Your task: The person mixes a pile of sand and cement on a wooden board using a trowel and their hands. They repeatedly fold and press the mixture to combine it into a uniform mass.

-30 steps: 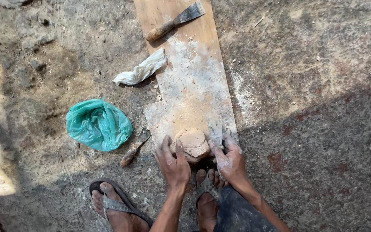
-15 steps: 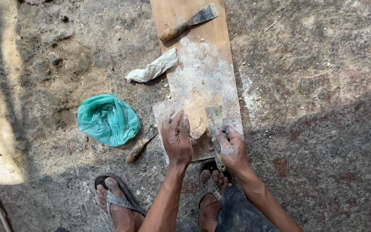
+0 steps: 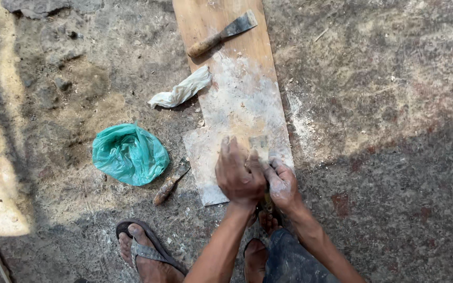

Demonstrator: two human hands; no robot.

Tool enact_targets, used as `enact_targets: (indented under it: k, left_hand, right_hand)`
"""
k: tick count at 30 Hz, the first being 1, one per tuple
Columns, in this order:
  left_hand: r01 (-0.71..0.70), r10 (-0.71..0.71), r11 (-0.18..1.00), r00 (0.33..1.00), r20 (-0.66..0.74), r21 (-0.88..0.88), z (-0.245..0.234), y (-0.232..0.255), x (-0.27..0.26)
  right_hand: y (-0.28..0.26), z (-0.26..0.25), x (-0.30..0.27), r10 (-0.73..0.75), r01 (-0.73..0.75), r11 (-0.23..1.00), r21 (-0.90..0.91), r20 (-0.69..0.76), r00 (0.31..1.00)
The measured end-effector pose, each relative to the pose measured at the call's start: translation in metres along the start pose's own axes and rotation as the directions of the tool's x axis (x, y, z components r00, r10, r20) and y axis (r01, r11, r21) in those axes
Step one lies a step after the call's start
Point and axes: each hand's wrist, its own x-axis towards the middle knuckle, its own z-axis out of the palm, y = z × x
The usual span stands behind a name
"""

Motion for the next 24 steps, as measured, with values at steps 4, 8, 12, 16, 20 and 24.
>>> enact_targets:
  k: [4,8,12,16,20,24]
  left_hand:
    - [-0.207,0.258,0.955,0.931,-0.258,0.211,0.035,-0.008,0.005]
    - [-0.317,0.389,0.904,0.887,-0.249,0.286,0.060,-0.015,0.012]
    - [-0.335,0.378,0.906,0.915,-0.139,0.258,0.049,-0.006,0.014]
    - [-0.107,0.133,0.990,0.936,0.325,-0.096,-0.006,0.003,0.031]
    - [0.136,0.034,0.943,0.868,0.495,-0.302,-0.036,-0.002,0.052]
    - [0.004,0.191,0.952,0.776,0.602,-0.307,-0.039,-0.038,0.055]
  right_hand:
    - [-0.024,-0.003,-0.011,0.018,-0.017,1.000,0.023,-0.064,0.998]
    - [0.039,-0.030,0.006,-0.062,0.020,0.981,-0.194,-0.214,0.975]
    - [0.010,-0.033,-0.007,-0.126,0.068,0.974,-0.218,-0.265,0.956]
    - [0.014,-0.045,-0.003,-0.191,0.121,0.952,-0.280,-0.238,0.952]
    - [0.033,-0.050,-0.013,-0.007,-0.023,0.989,-0.147,-0.203,0.979]
    - [0.044,-0.051,-0.009,0.022,-0.019,1.000,0.021,-0.161,0.987]
